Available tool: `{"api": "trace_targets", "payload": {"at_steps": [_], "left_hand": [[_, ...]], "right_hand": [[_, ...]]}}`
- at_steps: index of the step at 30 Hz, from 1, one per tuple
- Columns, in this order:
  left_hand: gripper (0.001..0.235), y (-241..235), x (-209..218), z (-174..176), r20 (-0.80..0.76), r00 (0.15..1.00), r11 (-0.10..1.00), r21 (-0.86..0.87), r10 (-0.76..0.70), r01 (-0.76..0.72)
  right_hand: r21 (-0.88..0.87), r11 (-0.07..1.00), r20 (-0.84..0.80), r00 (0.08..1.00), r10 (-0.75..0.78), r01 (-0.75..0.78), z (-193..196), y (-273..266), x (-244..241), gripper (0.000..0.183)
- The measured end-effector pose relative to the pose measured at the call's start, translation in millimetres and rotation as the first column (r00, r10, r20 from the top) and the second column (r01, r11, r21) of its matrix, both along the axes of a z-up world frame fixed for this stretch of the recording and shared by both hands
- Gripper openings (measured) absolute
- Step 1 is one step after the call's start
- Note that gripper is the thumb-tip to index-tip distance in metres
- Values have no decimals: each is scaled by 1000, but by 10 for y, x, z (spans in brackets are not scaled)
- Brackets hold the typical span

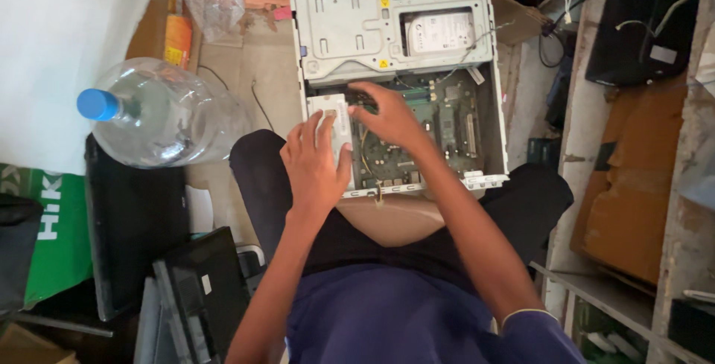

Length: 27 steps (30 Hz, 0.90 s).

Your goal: The person uses a screwdriver to remove screws from the side of a desktop computer case. They then disconnect internal cables and remove the power supply unit from the case.

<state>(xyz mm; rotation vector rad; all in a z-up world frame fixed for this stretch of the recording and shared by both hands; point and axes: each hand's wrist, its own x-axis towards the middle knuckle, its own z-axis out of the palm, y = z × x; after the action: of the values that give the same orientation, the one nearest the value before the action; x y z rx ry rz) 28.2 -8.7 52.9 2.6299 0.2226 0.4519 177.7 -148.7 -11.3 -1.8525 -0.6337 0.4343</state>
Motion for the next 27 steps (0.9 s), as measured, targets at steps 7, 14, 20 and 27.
{"api": "trace_targets", "payload": {"at_steps": [7,14,20,27], "left_hand": [[74,52,256,-151,-111,991,994,88,75,-66],[90,7,362,-166,-228,964,990,-6,135,-140],[94,54,479,-225,-259,947,981,14,189,-192],[95,105,522,-206,-387,900,967,-69,199,-244]], "right_hand": [[-270,962,-33,999,27,-35,-312,280,88,47],[-175,972,-100,985,139,-155,-296,390,184,48],[-245,946,-5,976,216,-211,-190,455,230,48],[-378,890,-59,966,250,-253,37,480,284,47]]}}
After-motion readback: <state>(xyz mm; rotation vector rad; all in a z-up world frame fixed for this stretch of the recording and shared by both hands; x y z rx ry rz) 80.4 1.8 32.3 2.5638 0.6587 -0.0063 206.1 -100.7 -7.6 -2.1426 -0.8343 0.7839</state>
